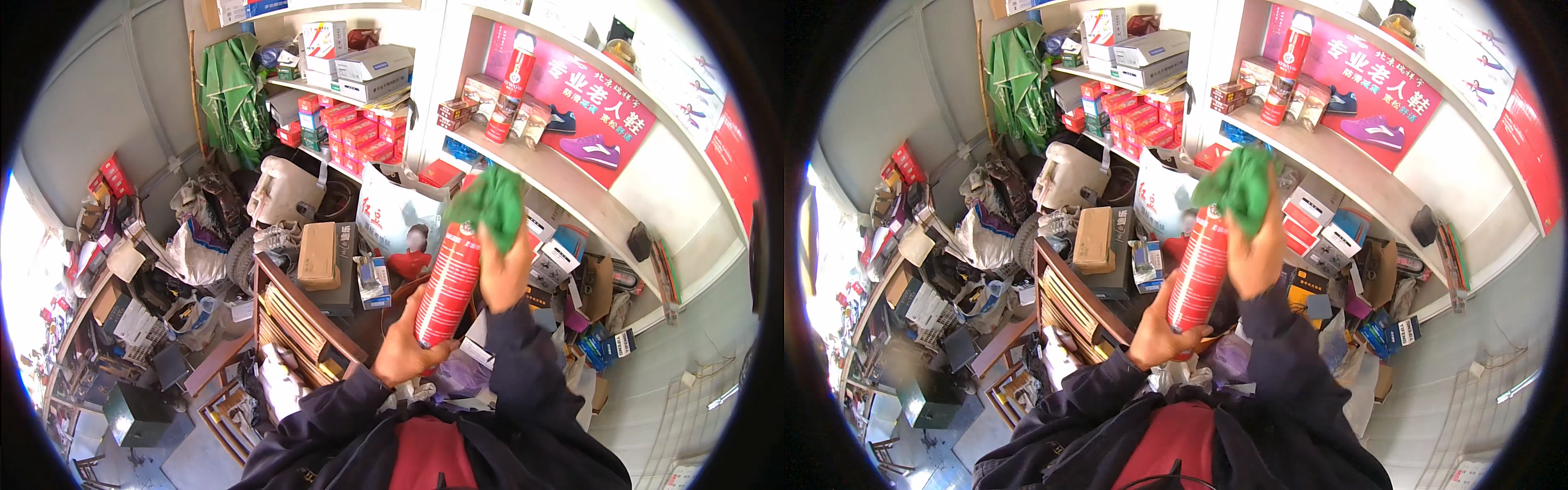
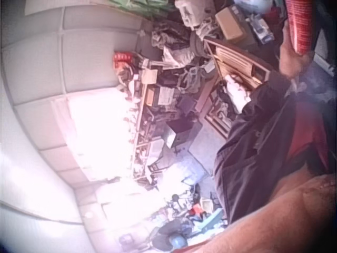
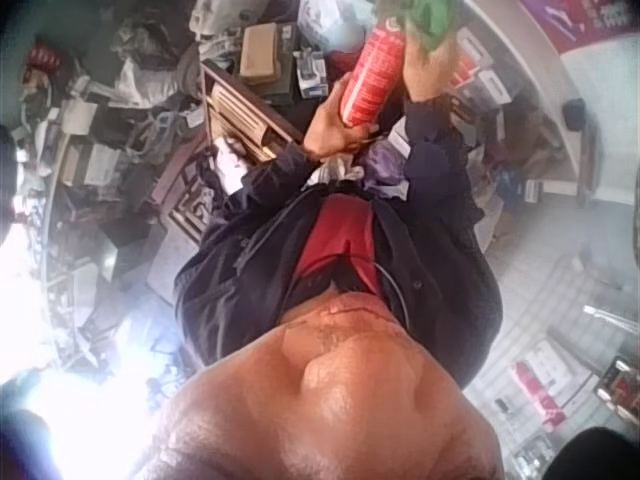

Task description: The person wipes a white shelf with a green cloth, then picks up and wipes several red aerosol cans and small boxes before placing them back on the shelf. The person continues to wipe the shelf surface and surrounding areas.

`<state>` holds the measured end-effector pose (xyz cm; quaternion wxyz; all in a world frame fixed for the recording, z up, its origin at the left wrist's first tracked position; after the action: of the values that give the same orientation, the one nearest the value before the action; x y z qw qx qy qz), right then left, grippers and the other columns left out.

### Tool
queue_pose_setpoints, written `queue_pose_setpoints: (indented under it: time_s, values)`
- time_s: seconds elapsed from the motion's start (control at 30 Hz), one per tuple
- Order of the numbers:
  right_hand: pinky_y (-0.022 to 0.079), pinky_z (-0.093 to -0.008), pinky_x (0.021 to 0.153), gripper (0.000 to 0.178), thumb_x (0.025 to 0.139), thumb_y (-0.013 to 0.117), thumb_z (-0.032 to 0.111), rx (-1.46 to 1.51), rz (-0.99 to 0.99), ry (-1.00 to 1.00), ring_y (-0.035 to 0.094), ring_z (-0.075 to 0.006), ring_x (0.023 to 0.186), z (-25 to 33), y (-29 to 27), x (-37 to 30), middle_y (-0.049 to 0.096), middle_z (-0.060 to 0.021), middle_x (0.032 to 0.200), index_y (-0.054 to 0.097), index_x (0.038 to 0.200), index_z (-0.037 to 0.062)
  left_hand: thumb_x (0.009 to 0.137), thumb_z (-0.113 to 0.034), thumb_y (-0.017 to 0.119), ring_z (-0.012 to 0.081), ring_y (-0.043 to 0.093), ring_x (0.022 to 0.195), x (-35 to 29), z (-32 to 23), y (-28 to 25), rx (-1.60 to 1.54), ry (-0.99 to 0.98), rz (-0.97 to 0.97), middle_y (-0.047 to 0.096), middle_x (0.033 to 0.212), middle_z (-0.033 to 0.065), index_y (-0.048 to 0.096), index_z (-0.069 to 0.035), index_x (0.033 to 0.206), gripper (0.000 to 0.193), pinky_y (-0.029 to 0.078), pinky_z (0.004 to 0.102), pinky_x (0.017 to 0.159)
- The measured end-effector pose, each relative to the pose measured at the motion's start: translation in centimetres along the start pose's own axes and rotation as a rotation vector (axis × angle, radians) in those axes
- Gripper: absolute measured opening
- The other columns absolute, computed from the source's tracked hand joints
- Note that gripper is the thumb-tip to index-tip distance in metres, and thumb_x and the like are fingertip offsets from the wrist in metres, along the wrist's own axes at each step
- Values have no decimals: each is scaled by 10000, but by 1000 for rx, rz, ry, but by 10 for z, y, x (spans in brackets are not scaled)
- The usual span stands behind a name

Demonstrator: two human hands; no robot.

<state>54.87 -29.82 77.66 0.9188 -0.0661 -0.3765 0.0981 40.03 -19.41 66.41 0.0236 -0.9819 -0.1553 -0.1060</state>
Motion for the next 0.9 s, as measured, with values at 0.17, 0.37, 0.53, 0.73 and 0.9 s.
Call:
queue_pose_setpoints:
  time_s: [0.17, 0.37, 0.53, 0.73, 0.9]
  values:
    - [472, -396, 1105, 724, 955, 748, 129, -72, 103, -41, 618, -312, 1327, -3, 6, -31, 595, -247, 1465, 413, 1574, -43, 819, -148, 892, 196, 614, 1232, 7, 0, 6, -218, 26, -5, 623, 1378, 137, 287, -5, 1622, 1016, 497, 367, 1075]
    - [451, -406, 1128, 693, 961, 720, 161, 32, 198, 61, 599, -319, 1346, 4, 27, -63, 587, -238, 1472, 430, 1556, -43, 868, -124, 850, 165, 590, 1216, 19, 1, -15, -544, -51, 111, 597, 1355, 76, 325, -56, 1599, 903, 487, 348, 1054]
    - [560, -364, 919, 359, 996, 716, 119, 177, 108, -69, 734, -217, 1019, 11, 20, 23, 761, -135, 1153, 614, 1320, 3, 1016, -513, 695, 161, 586, 1195, 22, -4, 8, -568, 7, 134, 579, 1365, 70, 278, -76, 1634, 864, 495, 358, 1043]
    - [493, -469, 1080, 635, 967, 695, 189, -98, 289, -212, 575, -497, 1339, 37, 37, -90, 503, -348, 1505, 488, 1528, -26, 1097, -637, 378, 220, 676, 1195, 46, 4, -25, -939, -102, -21, 633, 1410, 146, 474, -55, 1522, 727, 569, 388, 1021]
    - [450, -491, 1127, 677, 963, 677, 211, -144, 361, -185, 508, -577, 1363, 23, 39, -118, 436, -400, 1530, 450, 1544, -49, 1120, -597, 387, 187, 617, 1251, 60, 7, -33, -865, 29, -97, 618, 1412, 118, 453, -24, 1531, 708, 493, 349, 1089]
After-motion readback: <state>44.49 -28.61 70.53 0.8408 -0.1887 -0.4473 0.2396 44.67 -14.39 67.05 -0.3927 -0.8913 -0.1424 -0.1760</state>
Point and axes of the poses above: each hand's wrist, its own x-axis towards the middle knuckle, its own y-axis out of the palm, z = x × y, the point moved 5 cm from there along x, towards the middle knuckle
